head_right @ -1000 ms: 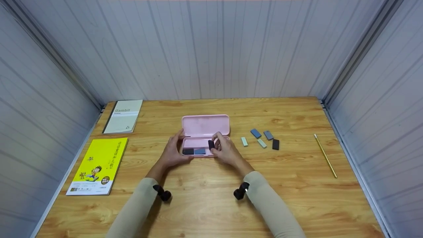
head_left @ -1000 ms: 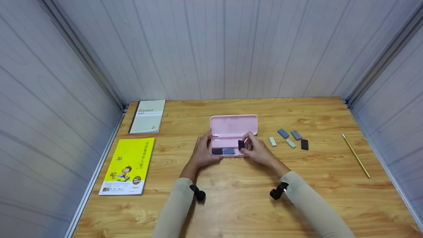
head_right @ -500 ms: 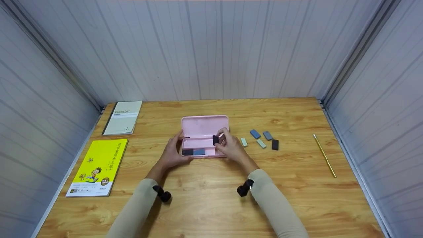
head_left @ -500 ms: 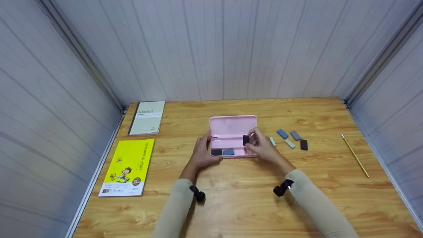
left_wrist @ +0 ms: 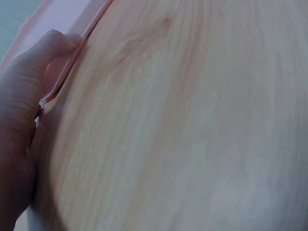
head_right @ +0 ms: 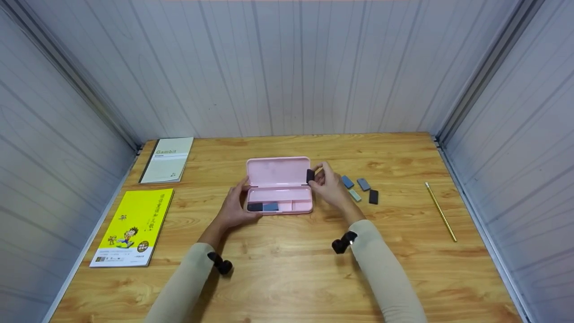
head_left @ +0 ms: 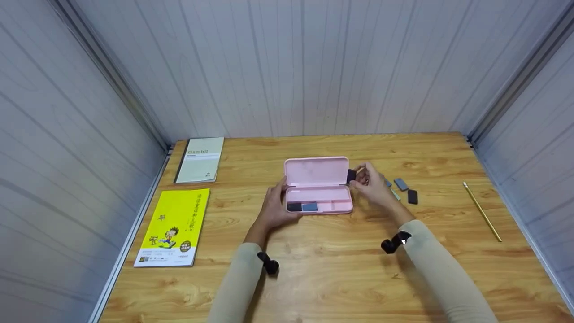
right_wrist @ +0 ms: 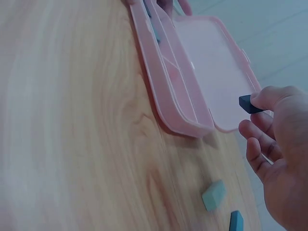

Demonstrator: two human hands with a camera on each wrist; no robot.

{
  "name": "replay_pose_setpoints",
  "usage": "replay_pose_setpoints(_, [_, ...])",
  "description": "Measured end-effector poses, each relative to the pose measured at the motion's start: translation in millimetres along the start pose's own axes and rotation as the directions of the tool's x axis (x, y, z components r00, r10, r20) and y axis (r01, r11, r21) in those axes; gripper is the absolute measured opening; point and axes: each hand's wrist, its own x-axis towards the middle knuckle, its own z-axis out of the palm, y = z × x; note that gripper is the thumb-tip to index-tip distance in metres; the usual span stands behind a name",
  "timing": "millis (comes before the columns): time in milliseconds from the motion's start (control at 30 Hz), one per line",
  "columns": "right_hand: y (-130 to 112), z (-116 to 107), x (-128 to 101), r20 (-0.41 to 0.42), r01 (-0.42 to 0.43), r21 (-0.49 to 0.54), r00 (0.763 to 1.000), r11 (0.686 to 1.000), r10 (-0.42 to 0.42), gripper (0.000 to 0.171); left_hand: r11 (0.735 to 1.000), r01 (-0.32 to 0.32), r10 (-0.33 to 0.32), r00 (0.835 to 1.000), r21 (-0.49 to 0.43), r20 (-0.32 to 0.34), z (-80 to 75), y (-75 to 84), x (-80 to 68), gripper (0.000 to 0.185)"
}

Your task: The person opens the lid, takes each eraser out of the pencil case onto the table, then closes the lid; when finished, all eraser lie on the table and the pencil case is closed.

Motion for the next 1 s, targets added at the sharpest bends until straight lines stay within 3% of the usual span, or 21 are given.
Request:
replay_pose_setpoints(367, [15.9,-17.4,7.4,-0.018,-0.072,-0.031,0.997,0.997,0.071,0.035,1.000,0.005,-0.005,1.000,-0.003,-0.001,-0.1,-1.5,0.0,0.134])
replay_pose_setpoints(1000, [37.8,-13.5,8.5,-0.023,-0.152,-0.147,0.988,0.977,0.151,0.032,1.000,-0.017,0.017,1.000,0.016,-0.007,1.8,0.3,1.3,0.133])
